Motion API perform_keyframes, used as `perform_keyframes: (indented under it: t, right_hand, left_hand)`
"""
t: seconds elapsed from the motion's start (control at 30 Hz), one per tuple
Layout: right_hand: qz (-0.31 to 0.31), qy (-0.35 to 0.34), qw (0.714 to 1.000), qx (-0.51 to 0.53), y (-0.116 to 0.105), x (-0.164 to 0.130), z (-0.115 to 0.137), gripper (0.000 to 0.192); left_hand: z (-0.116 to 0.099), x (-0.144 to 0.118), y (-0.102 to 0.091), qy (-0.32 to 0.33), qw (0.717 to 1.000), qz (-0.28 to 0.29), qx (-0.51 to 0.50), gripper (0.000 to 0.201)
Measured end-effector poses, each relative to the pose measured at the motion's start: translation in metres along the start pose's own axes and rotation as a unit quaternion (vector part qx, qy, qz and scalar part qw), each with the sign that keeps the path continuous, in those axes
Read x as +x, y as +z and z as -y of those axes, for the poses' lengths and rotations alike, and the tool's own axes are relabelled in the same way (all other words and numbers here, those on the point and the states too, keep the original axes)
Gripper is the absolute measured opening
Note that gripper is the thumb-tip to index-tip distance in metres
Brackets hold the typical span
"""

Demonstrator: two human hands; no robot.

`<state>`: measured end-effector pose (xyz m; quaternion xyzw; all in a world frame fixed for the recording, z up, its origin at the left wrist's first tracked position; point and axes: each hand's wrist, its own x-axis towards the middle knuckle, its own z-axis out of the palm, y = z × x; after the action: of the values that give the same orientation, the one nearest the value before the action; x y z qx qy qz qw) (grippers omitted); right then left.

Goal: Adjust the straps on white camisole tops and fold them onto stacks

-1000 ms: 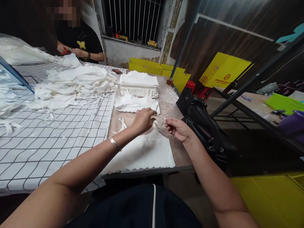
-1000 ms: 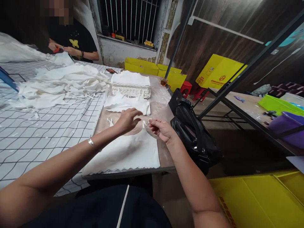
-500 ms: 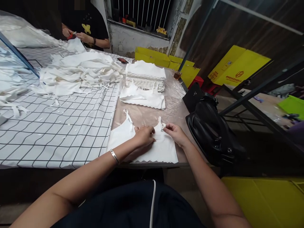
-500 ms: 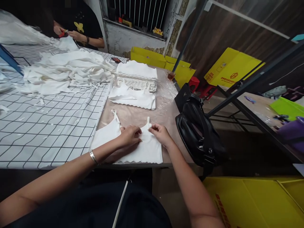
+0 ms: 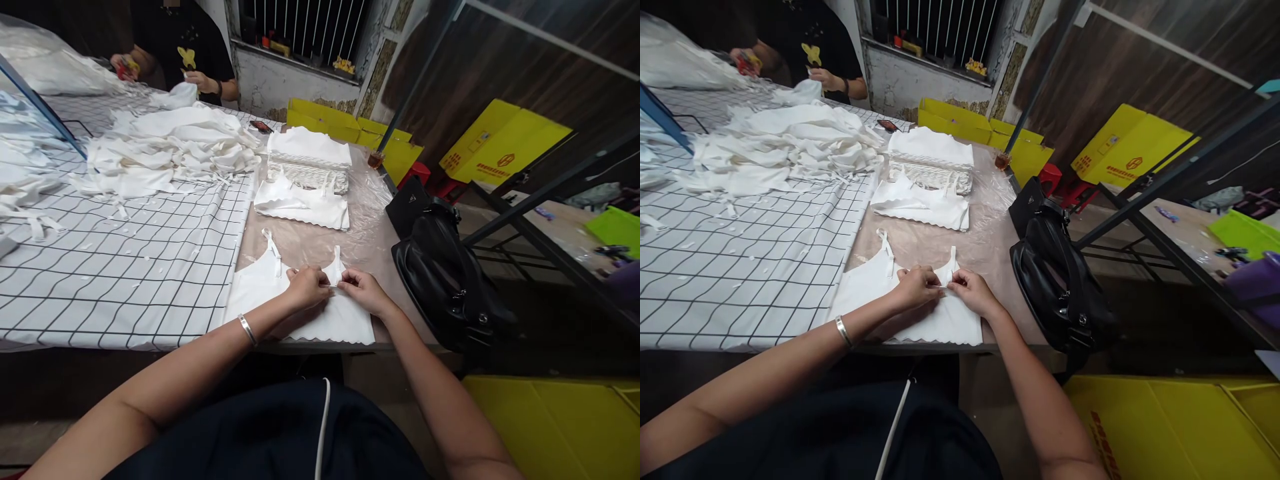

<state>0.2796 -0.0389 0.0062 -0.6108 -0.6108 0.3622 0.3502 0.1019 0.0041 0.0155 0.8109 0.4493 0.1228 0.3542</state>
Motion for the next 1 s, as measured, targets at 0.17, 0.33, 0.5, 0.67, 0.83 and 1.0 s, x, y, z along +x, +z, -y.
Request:
perform_keyframes:
  t: [0.17, 0.33, 0.5, 0.67, 0.83, 1.0]
  right_hand:
    - [0.002, 0.002, 1.0, 0.017, 0.004, -0.001, 0.005, 0.016]
    - [-0.018, 0.003, 0.999, 0.045, 0.015, 0.001, 0.006, 0.018]
    - [-0.046, 0.068, 0.982, 0.169, 0.021, 0.002, 0.012, 0.023]
    - [-0.039, 0.201, 0.883, 0.422, 0.005, 0.023, 0.028, 0.024]
    - [-0.066, 0.235, 0.898, 0.366, -0.019, 0.083, 0.043, 0.021]
    - [-0.053, 0.268, 0.928, 0.253, -0.017, 0.118, 0.046, 0.022]
  left_hand:
    - [-0.002, -0.002, -0.002, 0.0, 1.0, 0.01, -0.022, 0.016]
    - [-0.003, 0.003, 0.002, -0.005, 1.0, 0.002, -0.016, 0.016]
    - [0.0, -0.011, 0.012, 0.037, 0.996, -0.055, 0.064, 0.015]
    - [0.018, -0.058, 0.034, 0.275, 0.939, -0.067, 0.193, 0.05]
    - [0.028, -0.079, 0.041, 0.325, 0.925, 0.029, 0.196, 0.073]
    - [0.023, -0.072, 0.042, 0.323, 0.924, 0.05, 0.197, 0.079]
